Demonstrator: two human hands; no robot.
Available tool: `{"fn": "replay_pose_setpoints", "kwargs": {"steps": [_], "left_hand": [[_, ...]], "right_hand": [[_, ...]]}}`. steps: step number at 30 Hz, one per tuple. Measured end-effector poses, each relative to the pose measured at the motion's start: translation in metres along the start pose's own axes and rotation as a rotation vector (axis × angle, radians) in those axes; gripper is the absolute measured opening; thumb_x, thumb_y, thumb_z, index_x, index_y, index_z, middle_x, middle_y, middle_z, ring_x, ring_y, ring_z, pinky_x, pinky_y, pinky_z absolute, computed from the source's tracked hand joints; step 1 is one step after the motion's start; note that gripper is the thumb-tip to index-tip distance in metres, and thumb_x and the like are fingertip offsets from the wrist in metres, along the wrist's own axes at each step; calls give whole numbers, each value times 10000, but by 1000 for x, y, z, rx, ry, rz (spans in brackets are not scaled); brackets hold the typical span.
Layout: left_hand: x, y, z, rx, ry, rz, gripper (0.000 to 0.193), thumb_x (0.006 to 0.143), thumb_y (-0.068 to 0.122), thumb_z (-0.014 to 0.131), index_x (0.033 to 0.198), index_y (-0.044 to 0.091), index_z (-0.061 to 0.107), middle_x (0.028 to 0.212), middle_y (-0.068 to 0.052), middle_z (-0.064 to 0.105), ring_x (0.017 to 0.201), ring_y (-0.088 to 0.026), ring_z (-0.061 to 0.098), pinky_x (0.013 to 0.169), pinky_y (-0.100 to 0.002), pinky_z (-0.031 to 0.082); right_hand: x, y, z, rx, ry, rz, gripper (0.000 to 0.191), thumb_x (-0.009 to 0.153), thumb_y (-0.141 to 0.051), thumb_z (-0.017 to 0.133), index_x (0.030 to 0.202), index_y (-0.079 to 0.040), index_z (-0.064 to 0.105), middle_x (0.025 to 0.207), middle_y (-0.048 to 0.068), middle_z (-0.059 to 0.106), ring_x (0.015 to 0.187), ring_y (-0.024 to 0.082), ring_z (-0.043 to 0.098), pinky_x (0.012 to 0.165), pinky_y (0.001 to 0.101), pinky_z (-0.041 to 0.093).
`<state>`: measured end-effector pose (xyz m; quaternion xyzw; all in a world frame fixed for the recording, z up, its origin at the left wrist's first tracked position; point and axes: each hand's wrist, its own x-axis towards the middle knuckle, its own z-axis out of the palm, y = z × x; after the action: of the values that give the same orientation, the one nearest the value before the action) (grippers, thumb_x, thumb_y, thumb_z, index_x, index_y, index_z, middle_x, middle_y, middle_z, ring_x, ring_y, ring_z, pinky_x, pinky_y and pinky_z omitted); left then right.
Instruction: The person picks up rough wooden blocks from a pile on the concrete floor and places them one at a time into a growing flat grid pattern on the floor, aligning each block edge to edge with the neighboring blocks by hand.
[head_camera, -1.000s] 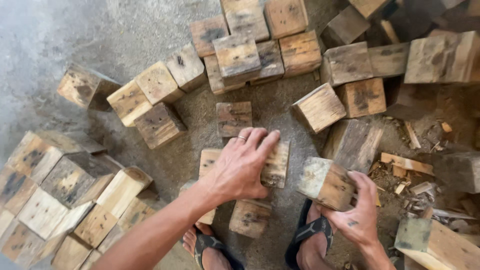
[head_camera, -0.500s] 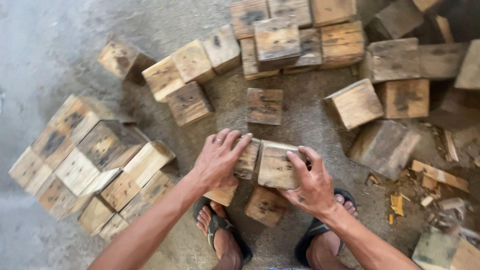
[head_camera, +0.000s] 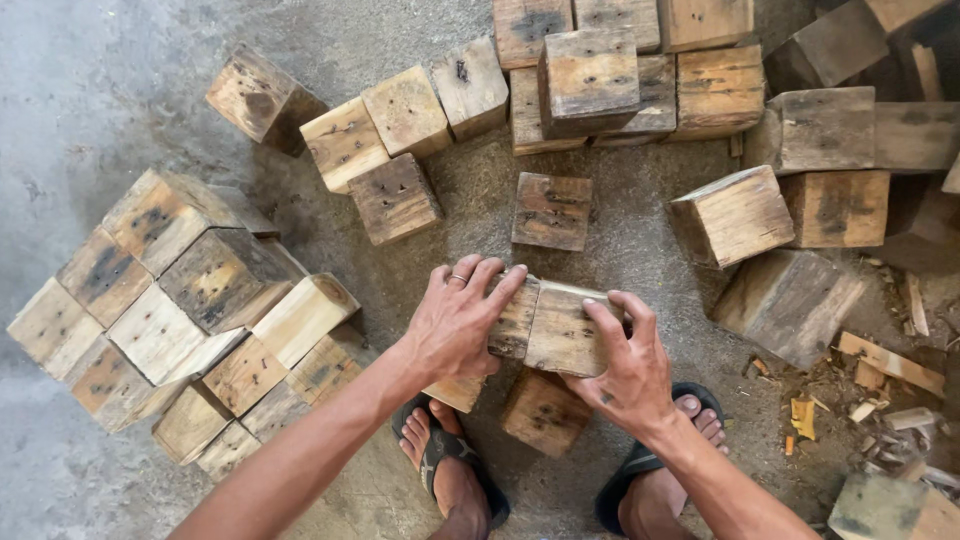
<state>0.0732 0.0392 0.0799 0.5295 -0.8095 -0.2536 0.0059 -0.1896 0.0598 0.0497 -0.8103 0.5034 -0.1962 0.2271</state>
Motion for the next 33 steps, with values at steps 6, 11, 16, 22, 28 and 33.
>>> {"fn": "replay_pose_setpoints", "kwargs": {"steps": [6,11,16,22,28,33], "left_hand": [[0,-2,-2,1,-22,8,1255,446,329,927,1529,95,338,1468,-215,432,1377,-406,386,1028,-581,351],[3,6,1,89,-26,-7,1349,430,454,937,1532,35,281,1457,-213,418,1423,-413,329,1162,-666,150],[5,9,8,64,69,42,1382,408,561,921,1541,72,300,1469,-167,432,1447,-392,317,1198,-693,41],[11,9,10,94,61,81,1294,424,551,920,1502,104,360,1422,-161,484,1388,-387,388,1173,-684,99],[12,6,6,29,91,136,1167,462,491,909,1441,68,435,1393,-153,534,1303,-356,488,1074,-598,296],[11,11,4,40,143,131,1193,401,469,924,1420,59,456,1379,-152,538,1298,-350,489,1053,-606,304]], "right_hand": [[3,-7,-5,-61,-13,12,948,529,-281,938,1377,-154,533,1361,196,448,1162,403,565,903,524,534],[4,-7,-5,-88,2,-17,950,560,-302,942,1392,-160,507,1372,190,445,1184,412,554,926,546,515],[-3,3,-10,25,-98,63,1147,508,-422,953,1461,-158,372,1479,239,315,1286,441,461,1023,560,467],[-8,13,-12,268,-92,140,1294,524,-463,941,1562,-106,256,1539,237,307,1384,427,427,1114,545,424],[-7,13,-7,297,-71,194,1189,547,-352,935,1532,-108,317,1483,222,417,1319,390,516,1087,484,468],[-4,14,-9,264,-70,145,1146,544,-272,928,1513,-88,344,1458,211,441,1309,382,525,1075,477,474]]}}
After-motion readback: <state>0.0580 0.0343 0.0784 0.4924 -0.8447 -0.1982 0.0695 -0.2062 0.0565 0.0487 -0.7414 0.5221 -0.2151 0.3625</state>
